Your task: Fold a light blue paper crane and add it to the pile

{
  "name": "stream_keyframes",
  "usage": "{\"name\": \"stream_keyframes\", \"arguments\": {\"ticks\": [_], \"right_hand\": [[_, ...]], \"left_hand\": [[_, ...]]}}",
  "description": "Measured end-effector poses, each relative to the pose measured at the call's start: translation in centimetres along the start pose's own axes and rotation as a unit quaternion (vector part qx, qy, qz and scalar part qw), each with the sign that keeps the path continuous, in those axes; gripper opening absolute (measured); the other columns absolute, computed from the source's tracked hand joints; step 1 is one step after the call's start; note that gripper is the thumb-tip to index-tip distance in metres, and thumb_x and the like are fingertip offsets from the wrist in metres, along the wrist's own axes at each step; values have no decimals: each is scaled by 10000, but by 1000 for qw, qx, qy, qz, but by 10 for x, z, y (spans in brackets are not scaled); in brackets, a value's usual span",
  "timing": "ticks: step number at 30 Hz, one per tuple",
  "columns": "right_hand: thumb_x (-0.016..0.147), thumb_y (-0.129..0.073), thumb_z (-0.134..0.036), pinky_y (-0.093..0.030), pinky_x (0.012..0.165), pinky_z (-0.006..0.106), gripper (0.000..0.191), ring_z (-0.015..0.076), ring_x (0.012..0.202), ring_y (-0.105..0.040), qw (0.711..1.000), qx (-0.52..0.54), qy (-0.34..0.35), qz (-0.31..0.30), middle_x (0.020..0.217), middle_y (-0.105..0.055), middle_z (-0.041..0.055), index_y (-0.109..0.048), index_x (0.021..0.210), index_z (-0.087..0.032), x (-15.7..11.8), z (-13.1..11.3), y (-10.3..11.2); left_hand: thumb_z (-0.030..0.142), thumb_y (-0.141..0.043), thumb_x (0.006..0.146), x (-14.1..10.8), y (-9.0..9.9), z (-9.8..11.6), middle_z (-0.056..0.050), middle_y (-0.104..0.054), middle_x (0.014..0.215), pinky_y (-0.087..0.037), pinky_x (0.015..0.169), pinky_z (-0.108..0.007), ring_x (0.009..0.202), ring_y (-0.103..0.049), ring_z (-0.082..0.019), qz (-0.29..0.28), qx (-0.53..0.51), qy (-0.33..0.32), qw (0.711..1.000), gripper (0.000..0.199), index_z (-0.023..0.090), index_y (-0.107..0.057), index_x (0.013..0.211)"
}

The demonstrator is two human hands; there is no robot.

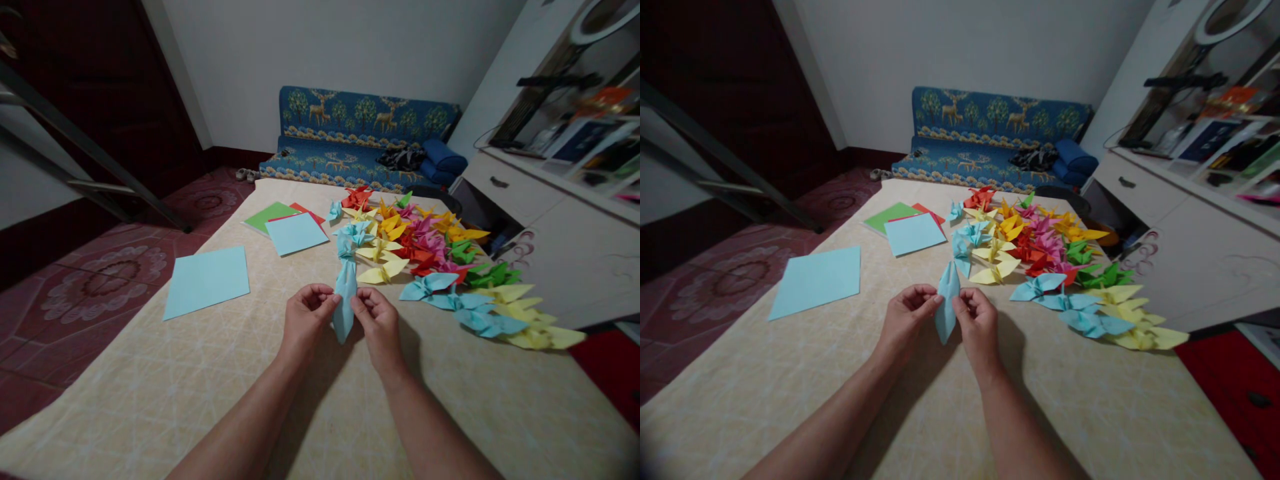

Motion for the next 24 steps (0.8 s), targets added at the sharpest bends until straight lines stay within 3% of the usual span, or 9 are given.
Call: {"name": "stream_keyframes", "arguments": {"ticks": [7,13,19,24], "right_hand": [[747,-702,-385,-270,397,177,254,62,425,-364,999,13,-38,11,511,-465,-72,-553,735,-179,-1,4,2],[748,-704,-428,-286,379,182,303,71,410,-396,998,-2,-60,11,494,-498,-56,-553,692,-171,-2,9,3],[783,-668,-438,-253,363,189,307,68,397,-368,999,-18,-49,-13,488,-485,-56,-574,683,-163,-3,11,0],[807,-634,-420,-263,383,201,327,76,419,-370,998,-64,-13,13,489,-453,-58,-532,615,-176,-1,3,6]], "left_hand": [[292,-849,552,-1,-7,-10,-53,-702,685,-437,564,-232,567,-577,-114,-38,37,37,998,298,113,-728,756],[365,-795,632,-4,-11,-15,-17,-599,535,-297,478,-203,473,-450,-73,-80,99,66,990,291,88,-705,643],[386,-770,661,-6,-11,-21,0,-562,520,-287,487,-204,470,-426,-69,-98,84,96,987,314,108,-652,577],[402,-778,639,-7,-14,-29,-11,-584,534,-316,490,-211,465,-446,-81,-106,58,114,986,317,102,-678,612]]}}
Point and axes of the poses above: each hand's wrist, its own x-axis towards the middle knuckle, its own y-axis out of the back of the hand, z = x × y, the point moved 10 cm from there along x, towards the middle knuckle
